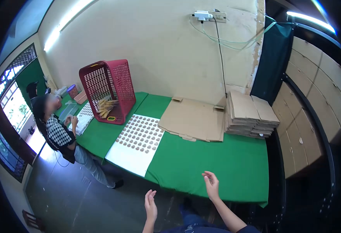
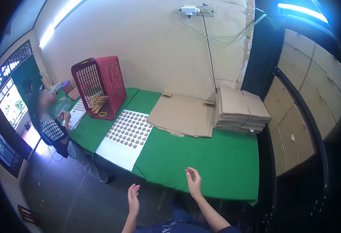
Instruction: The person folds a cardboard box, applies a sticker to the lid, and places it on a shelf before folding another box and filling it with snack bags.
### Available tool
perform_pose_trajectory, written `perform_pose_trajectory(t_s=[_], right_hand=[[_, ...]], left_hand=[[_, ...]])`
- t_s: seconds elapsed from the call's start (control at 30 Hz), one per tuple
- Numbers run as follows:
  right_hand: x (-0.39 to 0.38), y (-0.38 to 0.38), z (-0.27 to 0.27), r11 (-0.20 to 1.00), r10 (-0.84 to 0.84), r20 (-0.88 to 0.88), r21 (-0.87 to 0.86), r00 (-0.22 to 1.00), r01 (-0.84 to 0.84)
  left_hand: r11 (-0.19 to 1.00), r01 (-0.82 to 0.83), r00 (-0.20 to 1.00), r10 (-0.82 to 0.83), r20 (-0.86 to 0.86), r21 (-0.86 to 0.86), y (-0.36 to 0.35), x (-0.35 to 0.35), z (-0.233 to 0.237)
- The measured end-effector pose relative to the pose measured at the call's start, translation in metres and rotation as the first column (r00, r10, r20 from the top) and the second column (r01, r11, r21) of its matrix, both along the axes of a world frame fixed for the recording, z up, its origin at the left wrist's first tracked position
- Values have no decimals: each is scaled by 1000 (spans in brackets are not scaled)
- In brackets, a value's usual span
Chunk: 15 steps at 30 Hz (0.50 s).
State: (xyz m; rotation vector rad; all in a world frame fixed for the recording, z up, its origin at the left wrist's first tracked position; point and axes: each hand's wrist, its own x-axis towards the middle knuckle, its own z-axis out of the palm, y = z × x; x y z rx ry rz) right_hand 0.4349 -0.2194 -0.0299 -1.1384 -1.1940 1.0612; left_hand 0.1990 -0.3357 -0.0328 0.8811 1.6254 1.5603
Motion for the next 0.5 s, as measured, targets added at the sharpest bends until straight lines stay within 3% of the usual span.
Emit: perform_pose_trajectory(t_s=[0.07, 0.1, 0.17, 0.23, 0.4, 0.5], right_hand=[[-8, 53, -31, 998, 58, 95, -46, 994, -54], [-12, 81, -42, 994, 65, 133, -90, 989, -54], [-15, 142, -72, 995, 100, 383, -46, 918, -89], [-17, 200, -91, 994, 105, 579, -43, 808, -99], [-32, 325, -111, 992, 124, 898, -118, 421, -40], [-31, 366, -113, 971, 240, 960, -239, 147, -20]], left_hand=[[999, 8, 999, -11, -52, -50, 38, -3, -24], [996, 9, 999, -6, 35, -91, 56, 0, -22], [989, 32, 979, -2, 204, -146, 93, 6, -15], [985, 94, 984, -70, 166, -143, 126, 6, -12], [997, 57, 996, -54, 65, -46, 173, -7, -16], [995, 21, 998, -15, 58, -93, 179, -21, -25]])
